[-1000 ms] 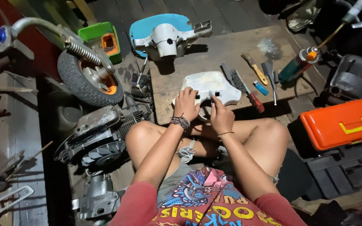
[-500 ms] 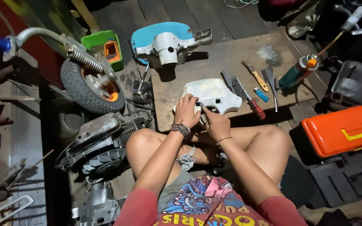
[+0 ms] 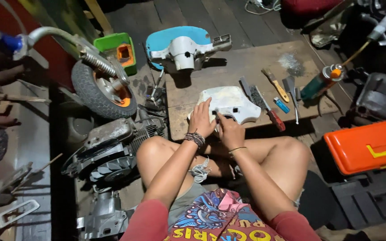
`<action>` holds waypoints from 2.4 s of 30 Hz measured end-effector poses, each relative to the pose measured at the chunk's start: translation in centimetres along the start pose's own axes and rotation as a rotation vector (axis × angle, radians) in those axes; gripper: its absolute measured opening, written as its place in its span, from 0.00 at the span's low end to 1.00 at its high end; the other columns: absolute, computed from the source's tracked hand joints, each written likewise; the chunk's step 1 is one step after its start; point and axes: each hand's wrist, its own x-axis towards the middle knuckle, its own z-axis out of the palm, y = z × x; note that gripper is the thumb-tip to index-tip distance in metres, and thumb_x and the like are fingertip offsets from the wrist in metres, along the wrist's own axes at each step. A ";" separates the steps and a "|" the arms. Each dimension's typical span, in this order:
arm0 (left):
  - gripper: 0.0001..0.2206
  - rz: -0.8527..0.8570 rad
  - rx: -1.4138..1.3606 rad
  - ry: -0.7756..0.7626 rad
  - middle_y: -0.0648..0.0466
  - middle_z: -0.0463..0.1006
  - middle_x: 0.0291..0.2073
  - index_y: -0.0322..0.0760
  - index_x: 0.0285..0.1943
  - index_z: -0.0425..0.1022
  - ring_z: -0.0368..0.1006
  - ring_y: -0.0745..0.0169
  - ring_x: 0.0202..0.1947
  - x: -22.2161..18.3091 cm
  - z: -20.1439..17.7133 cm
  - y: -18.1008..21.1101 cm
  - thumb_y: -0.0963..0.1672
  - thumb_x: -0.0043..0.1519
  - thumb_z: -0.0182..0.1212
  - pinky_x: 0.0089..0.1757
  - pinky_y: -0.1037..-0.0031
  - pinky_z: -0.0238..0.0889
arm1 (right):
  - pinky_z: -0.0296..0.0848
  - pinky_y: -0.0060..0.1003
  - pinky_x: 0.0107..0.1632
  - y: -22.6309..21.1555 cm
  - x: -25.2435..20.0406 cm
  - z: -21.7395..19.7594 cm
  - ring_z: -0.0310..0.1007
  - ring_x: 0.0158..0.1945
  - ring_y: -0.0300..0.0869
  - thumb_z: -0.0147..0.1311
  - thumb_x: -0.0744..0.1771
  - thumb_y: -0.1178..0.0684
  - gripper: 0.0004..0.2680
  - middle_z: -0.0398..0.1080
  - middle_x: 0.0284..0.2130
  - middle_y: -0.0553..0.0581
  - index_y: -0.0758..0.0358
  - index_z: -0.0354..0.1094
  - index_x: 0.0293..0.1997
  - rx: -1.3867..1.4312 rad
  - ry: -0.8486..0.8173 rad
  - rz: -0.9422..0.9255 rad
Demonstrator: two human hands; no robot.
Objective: A person is sitting on the floor of a workshop, using a hand file to smooth and shape the edges of a white plastic motorcycle body part.
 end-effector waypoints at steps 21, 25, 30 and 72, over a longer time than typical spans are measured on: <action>0.42 0.053 0.039 0.007 0.49 0.67 0.60 0.43 0.79 0.49 0.64 0.46 0.60 -0.4 1.0 -1.4 0.45 0.55 0.69 0.58 0.55 0.62 | 0.76 0.54 0.33 8.3 -1.6 -1.6 0.79 0.28 0.60 0.52 0.66 0.52 0.13 0.74 0.20 0.64 0.45 0.75 0.57 -0.122 0.099 0.162; 0.42 0.062 0.012 -0.003 0.47 0.67 0.61 0.42 0.79 0.50 0.63 0.43 0.61 -0.1 0.9 -1.2 0.44 0.55 0.69 0.58 0.53 0.62 | 0.76 0.54 0.43 9.6 -0.7 -4.3 0.80 0.39 0.59 0.50 0.69 0.45 0.13 0.78 0.30 0.62 0.39 0.74 0.60 -0.050 0.042 0.393; 0.41 0.051 0.039 0.009 0.49 0.67 0.59 0.42 0.78 0.53 0.64 0.45 0.61 0.0 1.2 -1.3 0.44 0.54 0.69 0.58 0.54 0.63 | 0.77 0.53 0.41 1.4 -1.2 -3.6 0.80 0.36 0.56 0.54 0.66 0.47 0.15 0.79 0.32 0.57 0.36 0.70 0.61 0.009 -0.058 0.082; 0.33 -0.068 0.071 -0.084 0.47 0.61 0.65 0.40 0.71 0.64 0.62 0.43 0.63 0.2 0.5 -1.1 0.49 0.57 0.70 0.60 0.53 0.59 | 0.75 0.56 0.47 7.0 9.0 -5.1 0.80 0.43 0.61 0.47 0.68 0.49 0.13 0.79 0.33 0.61 0.44 0.74 0.57 0.035 -0.275 0.186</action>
